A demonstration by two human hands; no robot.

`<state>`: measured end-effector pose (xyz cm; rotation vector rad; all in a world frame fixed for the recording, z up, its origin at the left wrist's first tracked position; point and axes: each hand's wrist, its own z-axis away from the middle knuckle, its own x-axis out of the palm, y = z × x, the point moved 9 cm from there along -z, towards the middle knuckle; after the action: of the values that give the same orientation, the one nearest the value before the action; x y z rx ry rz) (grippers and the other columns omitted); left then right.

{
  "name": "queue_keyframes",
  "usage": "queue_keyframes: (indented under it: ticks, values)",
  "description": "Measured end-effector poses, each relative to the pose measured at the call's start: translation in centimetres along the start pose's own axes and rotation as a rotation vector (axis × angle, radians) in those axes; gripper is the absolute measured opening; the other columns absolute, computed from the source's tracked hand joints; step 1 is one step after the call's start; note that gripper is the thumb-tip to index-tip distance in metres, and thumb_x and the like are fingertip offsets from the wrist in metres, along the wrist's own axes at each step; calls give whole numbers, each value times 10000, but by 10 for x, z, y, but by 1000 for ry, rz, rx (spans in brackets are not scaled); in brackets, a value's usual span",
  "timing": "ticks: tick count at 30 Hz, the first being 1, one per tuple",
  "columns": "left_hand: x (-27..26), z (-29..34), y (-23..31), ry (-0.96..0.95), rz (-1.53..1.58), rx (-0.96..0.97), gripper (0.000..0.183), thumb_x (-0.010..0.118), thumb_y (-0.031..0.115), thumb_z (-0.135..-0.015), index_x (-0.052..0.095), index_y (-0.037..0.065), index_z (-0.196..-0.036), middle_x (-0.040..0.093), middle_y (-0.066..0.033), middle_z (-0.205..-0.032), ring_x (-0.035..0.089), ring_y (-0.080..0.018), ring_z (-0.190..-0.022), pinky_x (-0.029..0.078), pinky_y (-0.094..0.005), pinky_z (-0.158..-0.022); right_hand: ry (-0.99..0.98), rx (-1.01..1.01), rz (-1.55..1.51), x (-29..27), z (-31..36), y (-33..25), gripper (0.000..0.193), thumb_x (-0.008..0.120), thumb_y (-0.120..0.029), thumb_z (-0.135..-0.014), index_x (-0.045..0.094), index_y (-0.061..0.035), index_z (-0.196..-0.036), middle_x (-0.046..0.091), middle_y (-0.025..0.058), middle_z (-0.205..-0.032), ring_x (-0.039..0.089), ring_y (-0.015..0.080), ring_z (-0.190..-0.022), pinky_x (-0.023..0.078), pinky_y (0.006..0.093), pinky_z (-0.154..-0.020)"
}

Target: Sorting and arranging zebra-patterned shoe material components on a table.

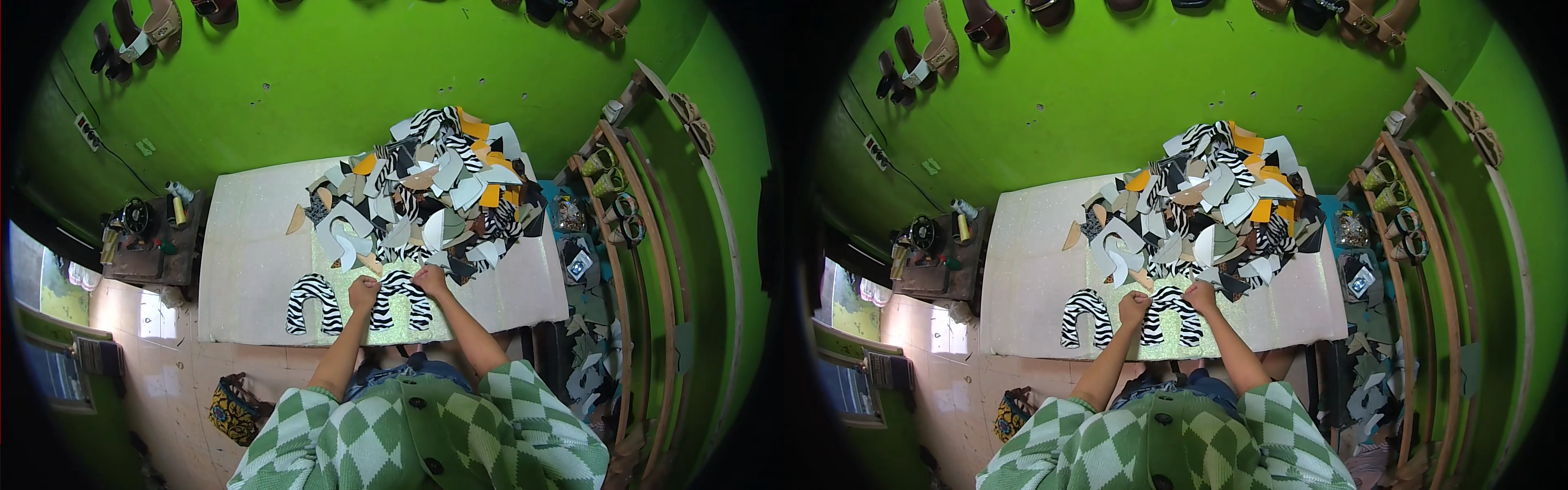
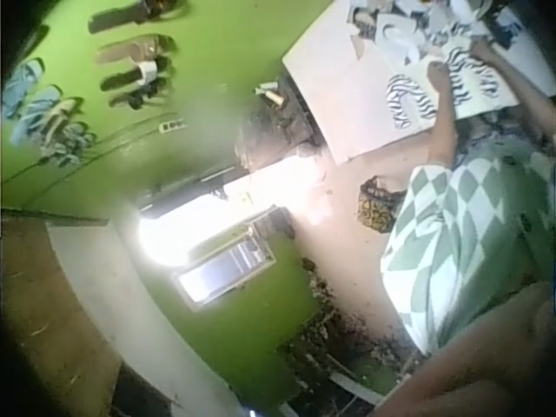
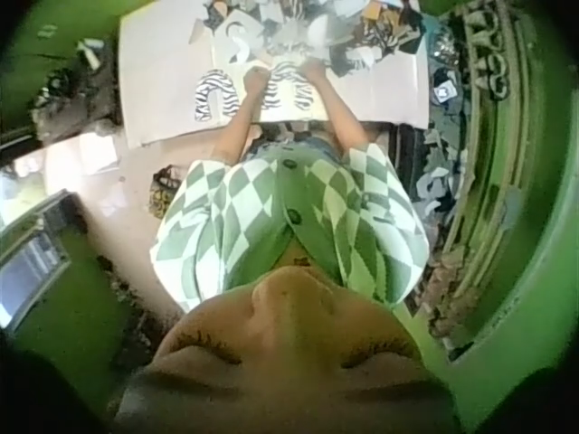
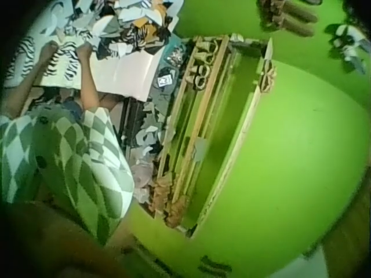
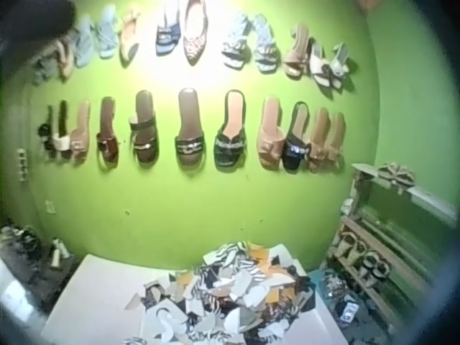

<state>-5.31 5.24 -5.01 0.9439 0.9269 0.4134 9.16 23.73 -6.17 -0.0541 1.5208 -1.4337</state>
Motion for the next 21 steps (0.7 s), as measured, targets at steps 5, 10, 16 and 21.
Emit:
queue_keyframes:
  ticks: [5, 10, 16, 21]
  values:
    - [-2, 2, 4, 17, -18, -19, 216, 717, 191, -665, 645, 35, -796, 652, -59, -712, 614, -156, -635, 480, -278, -619, -9, 12, 30, 3, -3, 0, 215, 792, -197, -585, 672, -38, -668, 641, 88, -628, 609, 178, -555, 488, 290, -570]
    - [-2, 4, 5, 23, -54, -45, 199, 704, 184, -653, 648, 68, -805, 673, -47, -743, 641, -182, -673, 495, -302, -631, 11, 6, 46, 6, -3, -1, 203, 786, -181, -582, 669, -42, -671, 632, 101, -626, 613, 199, -574, 490, 304, -584]
    - [-7, 15, 29, 141, -275, 76, 229, 715, 182, -657, 628, 108, -856, 650, -18, -825, 620, -223, -766, 478, -349, -665, 134, -87, 91, 0, 9, -18, 153, 739, -103, -595, 608, -40, -641, 601, 92, -609, 593, 234, -577, 475, 340, -573]
    - [-1, 40, 52, 190, -533, 439, 132, 615, 115, -729, 609, 120, -861, 596, -19, -846, 576, -218, -818, 443, -352, -659, 285, -250, 344, 1, 48, -58, 94, 609, -54, -705, 602, -78, -796, 529, 102, -840, 550, 258, -783, 438, 364, -653]
